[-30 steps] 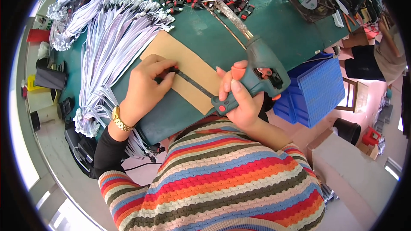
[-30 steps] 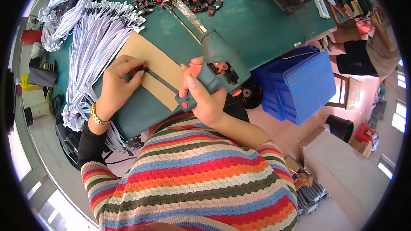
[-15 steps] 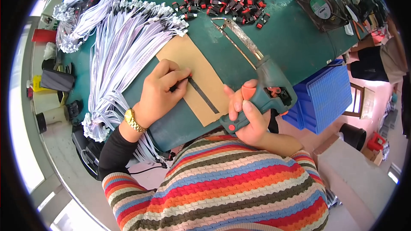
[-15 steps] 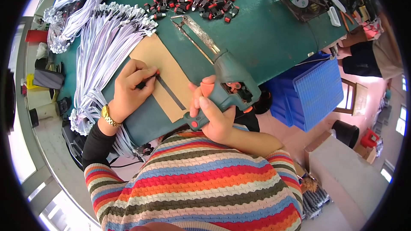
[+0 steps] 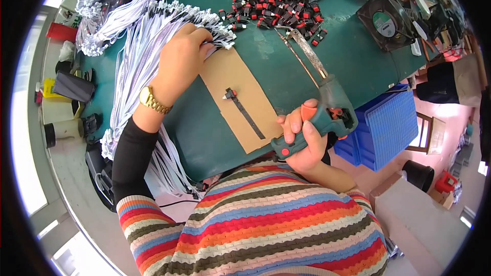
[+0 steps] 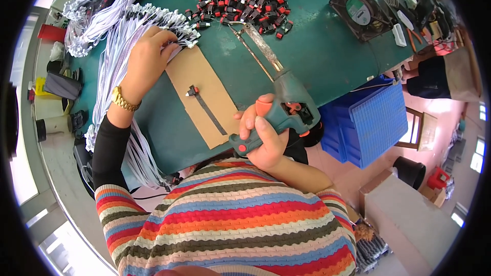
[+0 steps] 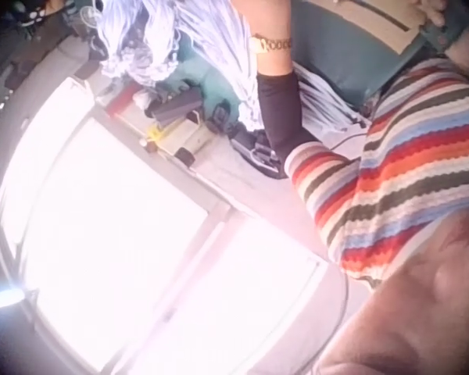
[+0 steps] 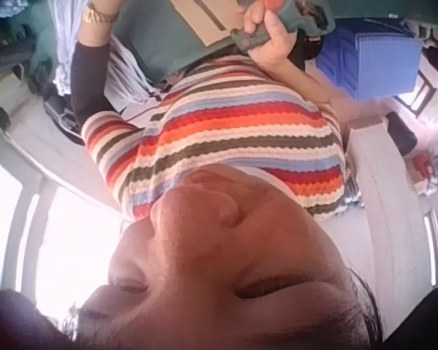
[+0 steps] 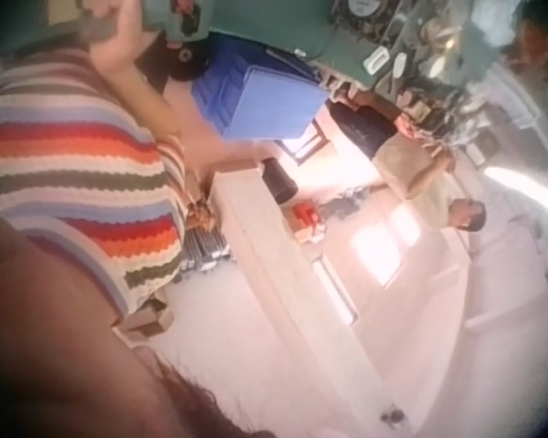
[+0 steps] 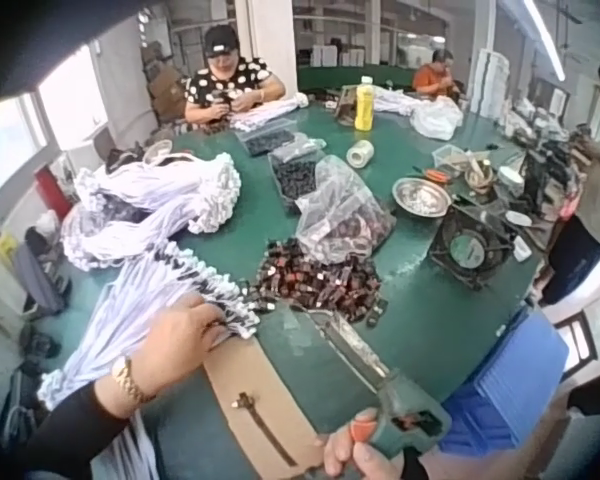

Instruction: The person applies hot glue to electronic parts and wires with a hot glue gun to secure them onto a cardboard template.

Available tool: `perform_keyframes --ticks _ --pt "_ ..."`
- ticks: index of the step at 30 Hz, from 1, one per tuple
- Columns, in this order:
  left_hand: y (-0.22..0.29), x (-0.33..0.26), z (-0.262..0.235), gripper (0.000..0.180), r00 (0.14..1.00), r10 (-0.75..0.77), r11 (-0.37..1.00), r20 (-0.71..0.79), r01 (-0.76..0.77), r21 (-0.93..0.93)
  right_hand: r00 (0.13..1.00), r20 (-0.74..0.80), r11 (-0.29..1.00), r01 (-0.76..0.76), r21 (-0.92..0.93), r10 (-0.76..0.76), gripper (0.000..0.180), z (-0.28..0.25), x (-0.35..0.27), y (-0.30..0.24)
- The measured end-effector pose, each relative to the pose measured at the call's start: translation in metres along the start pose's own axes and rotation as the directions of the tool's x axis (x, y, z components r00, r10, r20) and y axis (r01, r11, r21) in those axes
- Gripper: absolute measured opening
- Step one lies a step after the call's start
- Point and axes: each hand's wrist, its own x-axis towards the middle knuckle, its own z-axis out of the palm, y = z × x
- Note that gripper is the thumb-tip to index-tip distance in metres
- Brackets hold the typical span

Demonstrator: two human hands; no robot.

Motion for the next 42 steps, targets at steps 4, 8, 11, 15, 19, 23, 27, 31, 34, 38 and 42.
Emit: perform_keyframes --ticks 4,8,11,15,19,23,27,31,34,38,42 --pt "-0.006 0.001 -0.003 0.01 0.997 0.042 0.999 -0.07 -0.043 -0.017 1.0 -0.015 1.0 0.014 -0.005 -0.014 0.036 0.0 -0.001 -0.002" --pt "-0.02 -0.012 -0.02 0.009 0.982 -0.087 0.848 -0.167 -0.015 -0.53 1.0 0.007 1.0 0.023 -0.017 -0.023 0.035 -0.002 -0.002 0.0" --pt "-0.007 -0.031 -0.04 0.008 0.984 -0.095 0.573 -0.15 -0.069 -0.817 0.999 0.016 0.999 0.031 -0.015 -0.03 0.037 -0.001 -0.004 0.0" --pt "0.01 -0.051 -0.042 0.016 0.926 0.013 0.789 -0.378 -0.242 -0.565 0.999 0.053 0.998 0.01 -0.063 -0.006 0.039 0.004 -0.004 -0.004" --pt "0.011 -0.054 -0.031 0.012 0.971 -0.203 0.817 -0.123 0.099 -0.568 0.996 0.093 0.994 0.012 -0.108 -0.002 0.04 0.013 0.0 -0.001" --pt "0.008 -0.048 -0.023 0.006 0.928 -0.254 0.674 0.271 0.371 -0.639 0.995 0.093 0.995 0.03 -0.096 -0.021 0.039 0.021 0.006 0.001" --pt "0.007 -0.054 -0.013 0.007 0.934 -0.237 0.608 0.266 0.356 -0.71 0.995 0.017 0.988 -0.094 -0.119 0.096 0.037 0.032 0.014 -0.002" --pt "0.013 -0.061 -0.012 0.01 0.968 -0.229 0.608 0.104 0.225 -0.761 0.976 0.029 0.95 -0.202 -0.238 0.215 0.045 0.043 0.026 0.002" --pt "0.013 -0.063 -0.01 0.015 0.99 -0.082 0.73 -0.113 -0.018 -0.684 0.98 0.097 0.917 -0.126 -0.377 0.174 0.048 0.058 0.034 0.012" --pt "0.008 -0.071 -0.009 0.016 0.999 0.009 0.741 -0.033 -0.029 -0.671 0.976 0.107 0.898 -0.126 -0.423 0.188 0.033 0.065 0.048 0.02" --pt "0.008 -0.077 -0.01 0.019 0.994 0.093 0.783 -0.054 -0.106 -0.613 0.979 0.131 0.851 -0.067 -0.52 0.157 0.045 0.058 0.052 0.029"
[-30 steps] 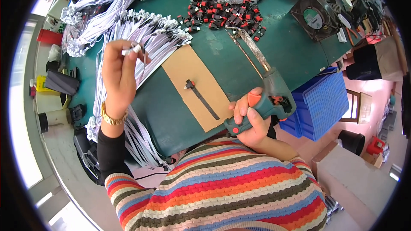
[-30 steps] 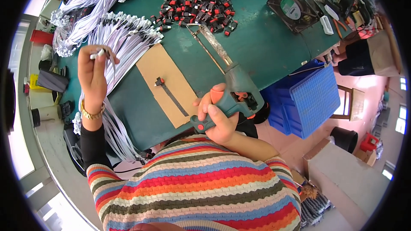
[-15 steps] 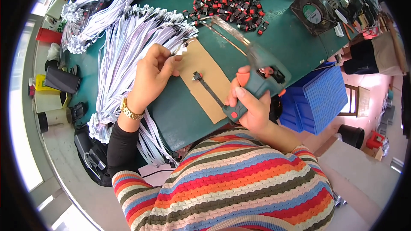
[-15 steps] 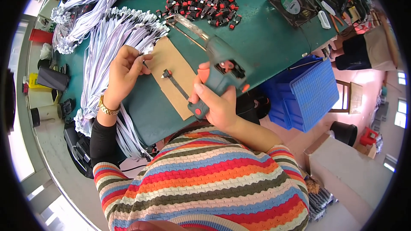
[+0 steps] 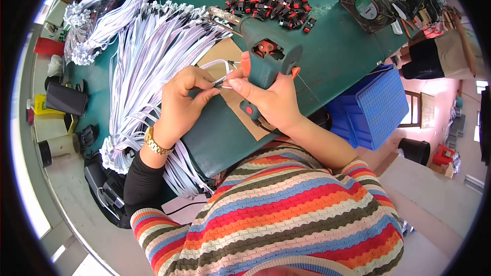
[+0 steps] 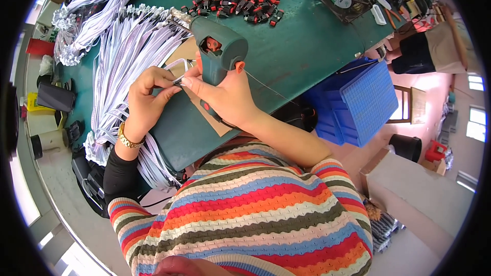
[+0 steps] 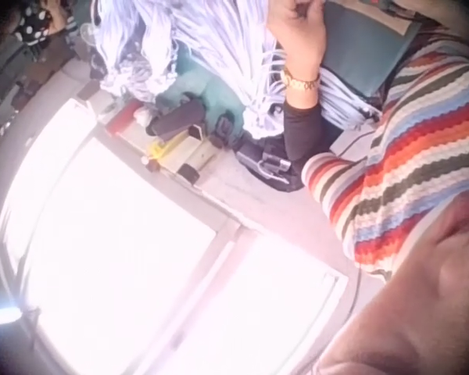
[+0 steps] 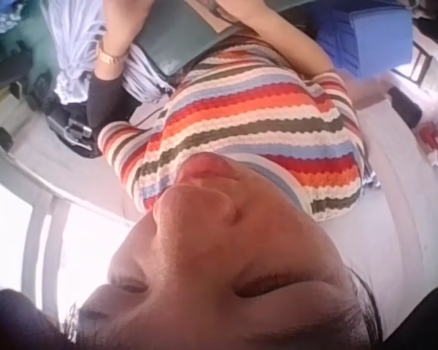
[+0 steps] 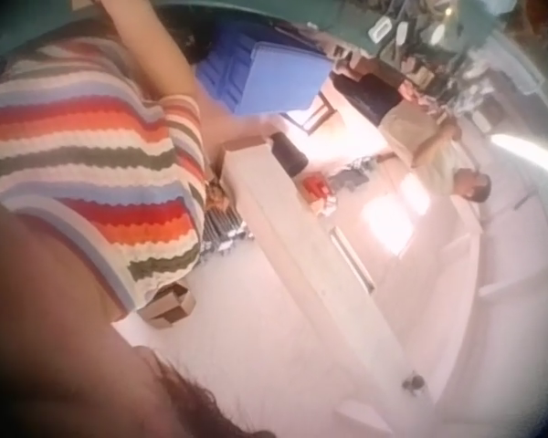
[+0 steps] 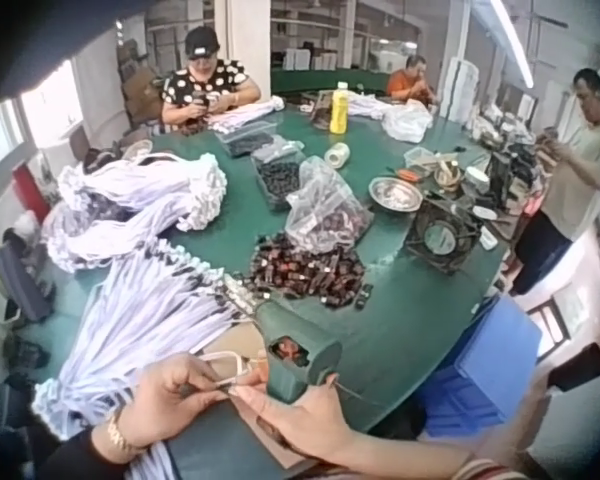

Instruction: The person applies hot glue to electronic parts and wires with a hot glue gun to secure them onto a cardboard template.

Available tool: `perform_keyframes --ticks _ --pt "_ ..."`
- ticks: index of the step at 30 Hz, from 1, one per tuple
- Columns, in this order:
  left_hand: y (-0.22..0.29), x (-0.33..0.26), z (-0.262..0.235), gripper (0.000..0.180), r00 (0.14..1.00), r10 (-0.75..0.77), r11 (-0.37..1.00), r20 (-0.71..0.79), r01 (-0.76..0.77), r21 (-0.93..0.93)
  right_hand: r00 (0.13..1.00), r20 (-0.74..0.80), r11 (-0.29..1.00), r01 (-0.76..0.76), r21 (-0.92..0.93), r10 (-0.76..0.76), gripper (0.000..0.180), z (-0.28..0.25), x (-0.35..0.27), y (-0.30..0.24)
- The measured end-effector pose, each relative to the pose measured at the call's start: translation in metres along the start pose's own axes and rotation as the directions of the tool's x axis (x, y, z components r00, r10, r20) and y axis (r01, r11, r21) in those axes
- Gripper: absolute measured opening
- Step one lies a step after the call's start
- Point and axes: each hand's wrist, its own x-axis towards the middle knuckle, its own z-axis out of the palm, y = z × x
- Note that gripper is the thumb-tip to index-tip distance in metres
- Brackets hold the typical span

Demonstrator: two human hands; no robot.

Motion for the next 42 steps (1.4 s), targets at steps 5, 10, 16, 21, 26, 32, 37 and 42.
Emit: perform_keyframes --ticks 5,10,16,21,26,32,37,42 --pt "0.007 0.002 0.001 0.018 0.964 -0.262 0.964 -0.041 0.259 -0.065 1.0 0.009 0.999 0.012 0.034 -0.012 0.045 0.003 0.0 0.001" --pt "-0.001 -0.002 -0.003 0.017 0.936 -0.348 0.936 0.039 0.35 -0.04 0.999 -0.031 0.986 0.01 0.164 -0.005 0.044 0.009 0.002 -0.002" --pt "0.004 0.001 -0.004 0.017 0.988 -0.067 0.985 -0.137 0.044 -0.166 0.999 -0.037 0.997 0.04 0.065 -0.038 0.049 0.006 -0.004 0.0" --pt "0.027 0.002 -0.007 0.019 0.99 0.075 0.996 -0.12 -0.081 -0.044 0.997 0.001 0.992 0.071 0.109 -0.071 0.05 0.014 -0.005 -0.002" --pt "0.033 -0.002 -0.007 0.018 0.997 0.06 0.994 -0.038 -0.063 -0.087 0.977 0.012 0.977 0.212 0.039 -0.212 0.047 0.012 -0.009 -0.004" --pt "0.05 -0.002 -0.008 0.009 0.934 -0.306 0.807 0.186 0.358 -0.47 0.945 0.143 0.936 0.316 -0.157 -0.295 0.047 0.007 -0.014 -0.008" --pt "0.059 -0.002 -0.009 0.007 0.823 -0.428 0.812 0.373 0.531 -0.241 0.969 0.154 0.969 0.214 -0.124 -0.194 0.046 0.004 -0.022 -0.006" --pt "0.054 -0.002 0.0 0.011 0.943 -0.223 0.966 0.249 0.247 -0.069 0.969 0.175 0.918 0.224 -0.327 -0.174 0.044 0.0 -0.026 0.0"
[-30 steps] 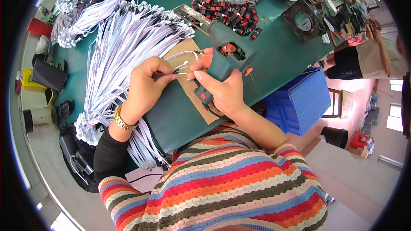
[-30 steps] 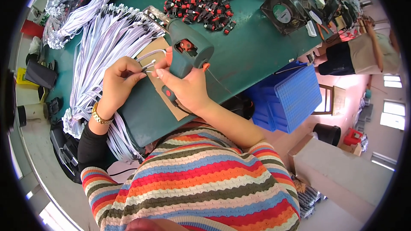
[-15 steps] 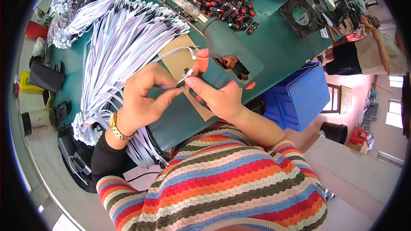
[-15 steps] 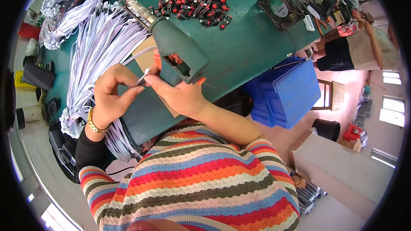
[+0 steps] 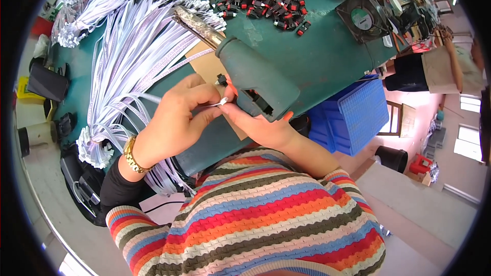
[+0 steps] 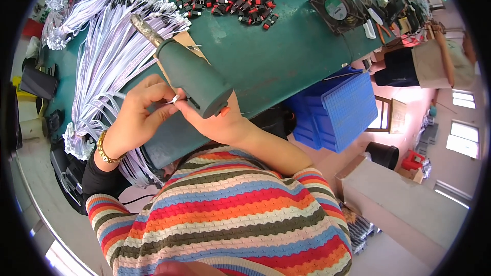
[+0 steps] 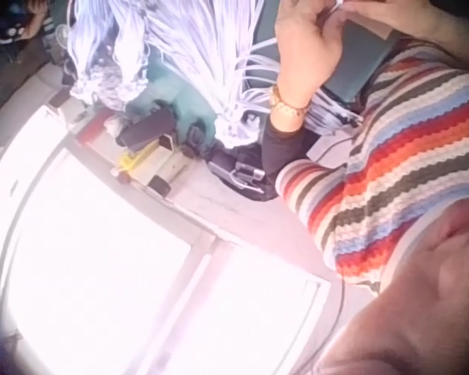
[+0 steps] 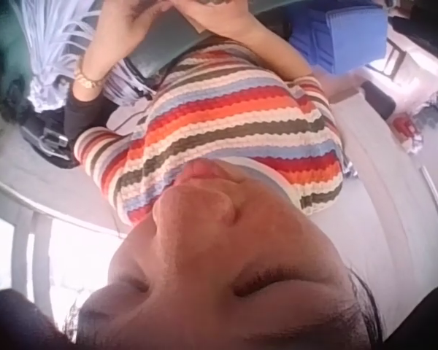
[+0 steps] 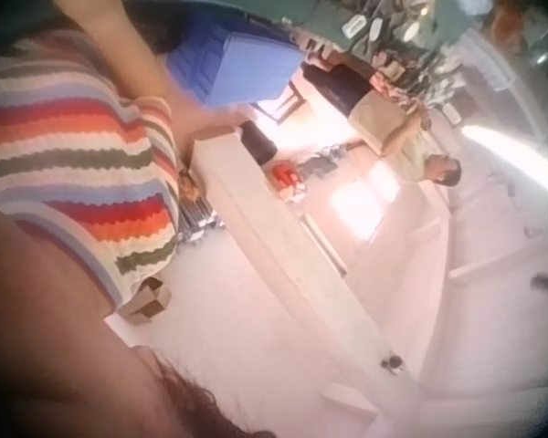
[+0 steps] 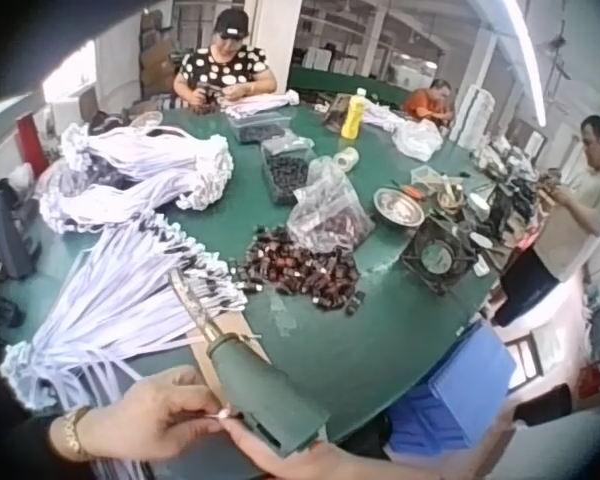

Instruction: The person applies hot glue to electronic parts and wires with a hot glue gun to secure them onto a cardboard template.

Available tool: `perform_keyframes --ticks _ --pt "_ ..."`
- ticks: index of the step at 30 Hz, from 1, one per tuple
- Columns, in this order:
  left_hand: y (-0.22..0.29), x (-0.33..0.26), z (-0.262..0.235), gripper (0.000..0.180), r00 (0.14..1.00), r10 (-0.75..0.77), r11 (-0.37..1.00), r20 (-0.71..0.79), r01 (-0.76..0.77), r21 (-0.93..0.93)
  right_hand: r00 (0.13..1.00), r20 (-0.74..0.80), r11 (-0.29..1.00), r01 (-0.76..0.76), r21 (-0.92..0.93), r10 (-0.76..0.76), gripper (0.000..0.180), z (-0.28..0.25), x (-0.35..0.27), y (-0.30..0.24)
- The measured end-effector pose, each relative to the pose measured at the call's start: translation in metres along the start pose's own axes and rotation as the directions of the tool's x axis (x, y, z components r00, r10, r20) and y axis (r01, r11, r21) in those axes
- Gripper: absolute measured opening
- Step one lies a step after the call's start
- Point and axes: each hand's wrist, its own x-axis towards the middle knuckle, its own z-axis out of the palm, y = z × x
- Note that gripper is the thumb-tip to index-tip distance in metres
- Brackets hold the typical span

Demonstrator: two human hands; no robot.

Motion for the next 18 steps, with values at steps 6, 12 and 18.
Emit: perform_keyframes --ticks 6,12,18 --pt "-0.013 0.006 -0.007 0.013 0.983 -0.181 0.982 -0.044 0.183 0.055 0.997 0.004 0.996 -0.076 -0.042 0.076 0.042 -0.014 -0.006 -0.015" --pt "-0.046 0.011 0.005 0.013 0.969 -0.22 0.975 -0.115 0.221 0.001 0.991 0.087 0.995 -0.104 0.001 0.103 0.04 -0.046 -0.044 -0.021" --pt "-0.047 0.012 0.003 0.011 0.968 -0.24 0.97 -0.075 0.243 0.028 0.915 0.094 0.892 -0.354 -0.28 0.392 0.027 -0.064 -0.074 -0.031"
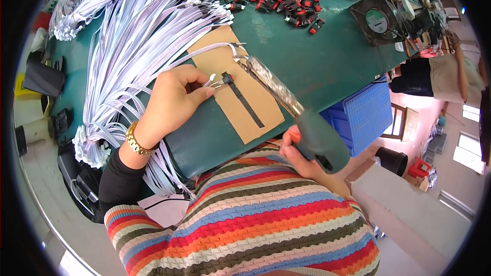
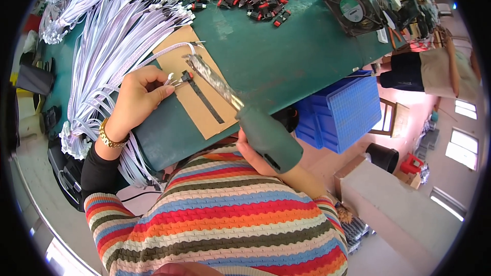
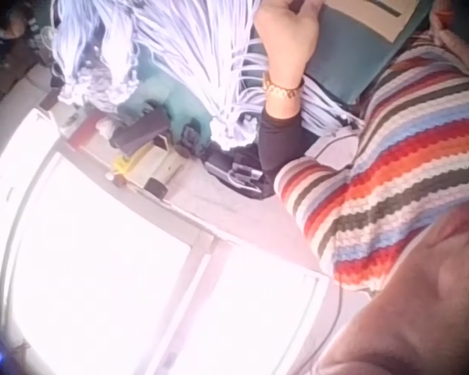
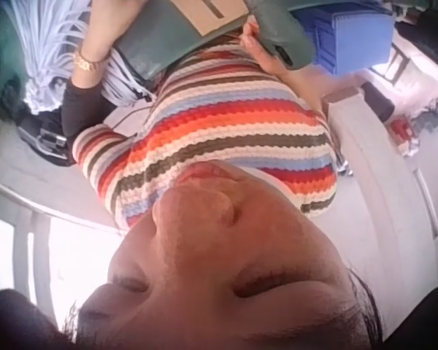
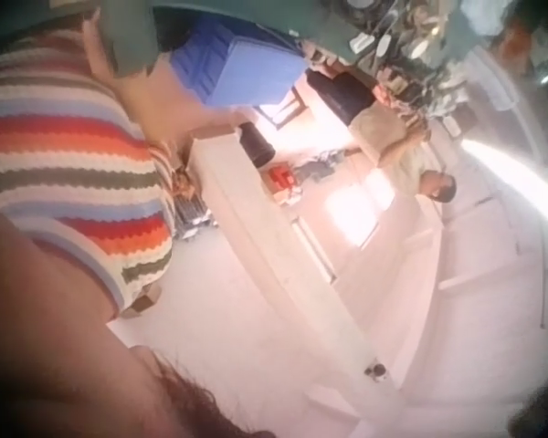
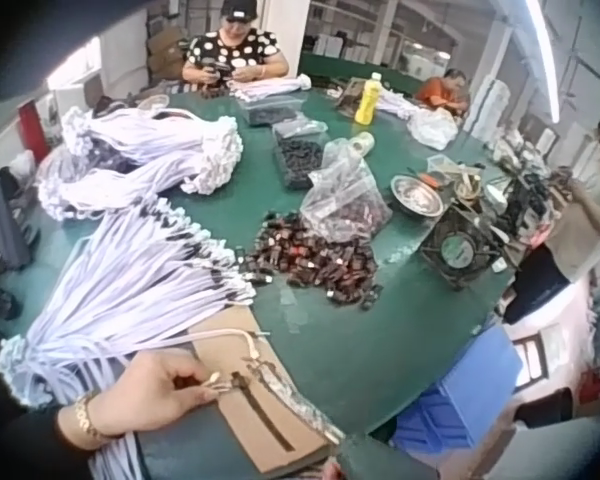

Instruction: The person applies hot glue to electronic parts and wires with a hot glue gun to secure them onto a cardboard template.

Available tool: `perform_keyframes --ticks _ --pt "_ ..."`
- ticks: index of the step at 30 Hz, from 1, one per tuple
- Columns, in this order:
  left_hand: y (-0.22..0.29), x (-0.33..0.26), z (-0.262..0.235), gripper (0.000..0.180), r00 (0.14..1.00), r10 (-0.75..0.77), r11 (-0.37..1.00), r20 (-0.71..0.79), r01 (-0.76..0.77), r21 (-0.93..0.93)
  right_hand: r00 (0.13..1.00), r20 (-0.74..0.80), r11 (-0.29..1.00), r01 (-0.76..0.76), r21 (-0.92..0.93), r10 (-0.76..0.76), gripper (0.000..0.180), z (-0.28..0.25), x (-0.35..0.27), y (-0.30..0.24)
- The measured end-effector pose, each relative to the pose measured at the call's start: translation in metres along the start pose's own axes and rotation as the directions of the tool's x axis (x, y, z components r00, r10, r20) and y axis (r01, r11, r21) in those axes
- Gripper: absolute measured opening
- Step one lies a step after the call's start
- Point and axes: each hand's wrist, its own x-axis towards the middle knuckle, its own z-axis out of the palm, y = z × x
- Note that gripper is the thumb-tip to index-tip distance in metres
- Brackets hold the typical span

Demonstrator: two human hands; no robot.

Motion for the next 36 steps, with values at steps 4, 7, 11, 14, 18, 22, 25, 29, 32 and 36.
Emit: perform_keyframes --ticks 4,7,11,14,18,22,25,29,32,36 --pt "-0.002 -0.001 0.0 0.01 1.0 -0.009 0.999 -0.001 0.009 -0.032 0.999 0.045 0.934 0.032 -0.357 -0.017 0.033 0.002 -0.01 0.017" --pt "-0.005 0.0 0.0 0.01 0.998 -0.054 0.992 0.008 0.055 -0.11 0.999 0.041 0.868 0.049 -0.495 -0.033 0.01 0.006 -0.01 0.01" --pt "-0.005 0.001 -0.002 0.01 0.998 -0.062 0.993 0.026 0.065 -0.102 0.996 0.056 0.809 0.087 -0.582 -0.067 0.012 0.006 -0.009 0.008" --pt "-0.002 0.002 -0.002 0.012 0.997 -0.081 0.991 0.019 0.083 -0.104 0.982 0.051 0.777 0.174 -0.606 -0.18 0.04 0.009 -0.013 0.021" --pt "-0.001 0.001 -0.003 0.014 0.995 -0.103 0.988 0.012 0.104 -0.111 0.97 -0.022 0.792 0.184 -0.582 -0.241 0.018 0.013 -0.011 0.019" --pt "0.001 0.001 -0.004 0.014 0.994 -0.111 0.985 0.016 0.112 -0.128 0.946 0.045 0.742 0.28 -0.61 -0.32 0.038 0.01 -0.01 0.025" --pt "0.001 0.001 -0.004 0.014 0.994 -0.105 0.986 0.024 0.107 -0.127 0.939 0.02 0.727 0.279 -0.627 -0.343 0.038 0.013 -0.012 0.028" --pt "0.001 0.001 -0.004 0.014 0.993 -0.114 0.985 0.031 0.117 -0.126 0.957 0.039 0.736 0.247 -0.63 -0.288 0.036 0.012 -0.009 0.019" --pt "0.0 0.002 -0.005 0.015 0.992 -0.119 0.984 0.032 0.122 -0.132 0.984 0.037 0.785 0.16 -0.598 -0.173 0.017 0.014 -0.008 0.012" --pt "0.0 0.002 -0.004 0.015 0.992 -0.119 0.983 0.026 0.122 -0.141 0.991 -0.028 0.885 0.105 -0.454 -0.132 0.018 0.02 -0.012 0.024"
